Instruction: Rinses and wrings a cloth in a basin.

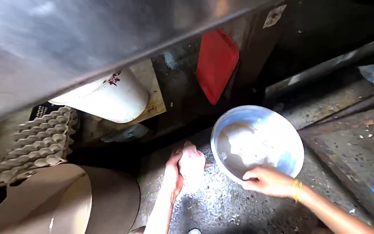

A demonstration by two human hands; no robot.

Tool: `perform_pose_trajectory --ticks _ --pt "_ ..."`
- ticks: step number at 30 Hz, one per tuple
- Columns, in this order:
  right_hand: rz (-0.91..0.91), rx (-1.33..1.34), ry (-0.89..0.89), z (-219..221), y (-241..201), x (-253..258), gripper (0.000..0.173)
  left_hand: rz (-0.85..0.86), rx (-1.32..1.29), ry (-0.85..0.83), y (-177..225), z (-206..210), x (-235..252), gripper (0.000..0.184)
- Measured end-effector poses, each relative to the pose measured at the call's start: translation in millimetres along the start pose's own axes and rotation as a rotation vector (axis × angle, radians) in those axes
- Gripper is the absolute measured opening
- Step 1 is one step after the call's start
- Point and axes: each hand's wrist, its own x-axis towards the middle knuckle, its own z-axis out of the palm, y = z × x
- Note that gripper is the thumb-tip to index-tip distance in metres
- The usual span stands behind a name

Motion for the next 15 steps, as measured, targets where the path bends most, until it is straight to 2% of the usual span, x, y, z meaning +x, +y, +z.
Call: perform_pose_trajectory --ticks 2,3,5,7,8,10,12,13,15 --pt "0.087 0.408 -0.017 -16.3 17.7 20.5 0.051 0.096 0.088 -0.095 3.5 14.8 -2.3 0.044" --pt "0.175 0.522 0.022 -23.2 27.3 36.2 0.052 0.141 0.141 -0.164 6.4 27.9 -4.1 0.050" --pt "0.355 0.448 0.097 -35.0 52.6 78.0 0.044 0.227 0.251 -0.285 6.5 59.3 -4.5 0.054" --pt "0.493 0.189 0.116 -42.2 73.5 114.2 0.047 0.324 0.348 -0.300 0.0 89.4 1.8 0.047" --pt "0.520 0.104 0.122 -46.2 83.4 127.1 0.049 0.361 0.362 -0.259 -3.5 101.4 6.3 0.044" --pt "0.548 0.178 0.225 -52.9 103.9 139.2 0.049 0.404 0.298 -0.101 -8.4 113.2 12.1 0.043" --pt "0.542 0.513 0.363 -55.2 116.1 142.2 0.045 0.386 0.183 0.103 -9.2 105.6 17.4 0.043" --pt "0.502 0.762 0.376 -57.2 109.9 138.6 0.042 0.340 0.093 0.185 -9.2 96.2 23.5 0.037" --pt "0.321 1.170 0.275 -60.9 80.4 127.5 0.033 0.211 -0.125 0.222 -14.1 75.1 42.1 0.029"
